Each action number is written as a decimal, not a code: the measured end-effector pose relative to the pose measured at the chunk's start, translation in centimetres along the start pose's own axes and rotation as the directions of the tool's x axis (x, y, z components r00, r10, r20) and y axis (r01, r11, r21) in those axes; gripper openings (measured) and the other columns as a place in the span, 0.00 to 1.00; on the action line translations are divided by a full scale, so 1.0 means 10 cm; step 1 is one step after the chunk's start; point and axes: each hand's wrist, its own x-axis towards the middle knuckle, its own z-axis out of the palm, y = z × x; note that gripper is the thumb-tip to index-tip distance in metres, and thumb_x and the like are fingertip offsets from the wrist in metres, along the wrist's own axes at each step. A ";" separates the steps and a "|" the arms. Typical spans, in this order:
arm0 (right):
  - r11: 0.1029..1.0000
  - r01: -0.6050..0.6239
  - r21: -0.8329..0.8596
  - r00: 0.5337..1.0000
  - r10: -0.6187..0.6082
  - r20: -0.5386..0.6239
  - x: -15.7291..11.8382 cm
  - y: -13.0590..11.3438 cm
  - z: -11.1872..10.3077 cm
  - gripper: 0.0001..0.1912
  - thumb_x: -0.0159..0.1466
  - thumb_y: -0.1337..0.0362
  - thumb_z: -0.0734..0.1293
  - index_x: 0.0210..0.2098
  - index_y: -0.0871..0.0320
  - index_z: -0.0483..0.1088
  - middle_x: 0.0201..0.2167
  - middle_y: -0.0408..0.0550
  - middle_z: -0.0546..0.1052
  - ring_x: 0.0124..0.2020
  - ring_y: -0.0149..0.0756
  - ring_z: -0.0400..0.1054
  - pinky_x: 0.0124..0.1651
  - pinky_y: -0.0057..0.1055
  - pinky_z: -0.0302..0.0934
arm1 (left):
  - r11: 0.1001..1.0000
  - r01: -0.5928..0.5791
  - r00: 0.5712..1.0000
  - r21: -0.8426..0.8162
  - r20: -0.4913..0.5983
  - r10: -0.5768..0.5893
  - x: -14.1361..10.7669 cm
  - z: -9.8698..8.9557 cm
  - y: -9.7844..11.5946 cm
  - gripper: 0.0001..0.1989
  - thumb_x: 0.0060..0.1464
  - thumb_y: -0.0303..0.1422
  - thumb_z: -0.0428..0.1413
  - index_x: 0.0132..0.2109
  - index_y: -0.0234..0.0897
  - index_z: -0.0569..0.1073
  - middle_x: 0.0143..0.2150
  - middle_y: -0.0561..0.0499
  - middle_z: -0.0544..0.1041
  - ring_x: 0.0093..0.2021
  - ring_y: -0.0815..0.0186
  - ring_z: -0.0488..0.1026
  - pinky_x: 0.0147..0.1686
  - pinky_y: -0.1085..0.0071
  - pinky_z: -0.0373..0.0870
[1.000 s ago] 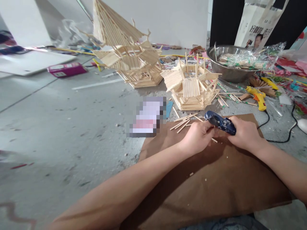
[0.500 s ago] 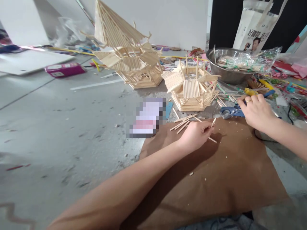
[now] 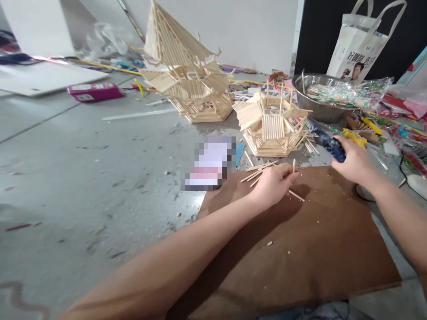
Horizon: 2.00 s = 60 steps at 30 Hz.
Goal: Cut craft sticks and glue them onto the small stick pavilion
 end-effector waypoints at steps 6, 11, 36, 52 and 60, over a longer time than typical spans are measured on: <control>0.971 0.132 0.198 0.989 -0.142 0.038 -0.20 -0.38 0.12 0.28 0.49 0.66 0.61 0.51 0.62 0.59 0.37 0.54 0.72 0.37 0.44 0.66 0.40 0.37 0.58 | 0.994 -0.022 0.999 -0.106 -0.049 0.017 -0.01 0.05 -0.05 0.06 0.51 0.31 0.49 0.32 0.33 0.68 0.25 0.52 0.74 0.19 0.73 0.69 0.22 0.77 0.64; 0.959 0.170 0.227 0.981 -0.186 0.051 -0.27 -0.45 0.11 0.27 0.50 0.65 0.61 0.50 0.64 0.59 0.37 0.56 0.72 0.38 0.45 0.66 0.40 0.39 0.58 | 0.999 -0.025 0.998 -0.031 -0.053 0.023 -0.03 0.05 0.01 0.06 0.49 0.27 0.49 0.28 0.33 0.70 0.17 0.55 0.71 0.19 0.71 0.70 0.22 0.78 0.64; 0.964 0.117 0.237 0.987 -0.140 0.083 -0.33 -0.51 0.13 0.23 0.51 0.62 0.62 0.47 0.61 0.61 0.35 0.52 0.73 0.36 0.43 0.67 0.37 0.35 0.56 | 0.994 -0.071 0.994 0.082 -0.076 0.078 -0.07 0.06 0.05 0.06 0.45 0.24 0.49 0.24 0.33 0.69 0.16 0.56 0.68 0.20 0.72 0.67 0.22 0.79 0.61; 0.971 0.128 0.203 0.984 -0.150 0.095 -0.33 -0.51 0.11 0.25 0.50 0.62 0.62 0.47 0.62 0.61 0.34 0.52 0.73 0.33 0.44 0.67 0.35 0.35 0.56 | 0.992 -0.090 0.992 0.086 -0.078 0.097 -0.08 0.09 0.02 0.07 0.45 0.25 0.48 0.24 0.33 0.69 0.20 0.53 0.70 0.22 0.71 0.68 0.23 0.78 0.63; 0.973 0.095 0.208 0.990 -0.114 0.081 -0.35 -0.50 0.13 0.21 0.51 0.59 0.61 0.44 0.59 0.63 0.34 0.51 0.74 0.34 0.43 0.68 0.35 0.34 0.56 | 0.990 -0.095 0.992 0.102 -0.071 0.102 -0.09 0.07 0.05 0.09 0.46 0.22 0.46 0.25 0.34 0.69 0.16 0.55 0.68 0.21 0.71 0.69 0.23 0.78 0.62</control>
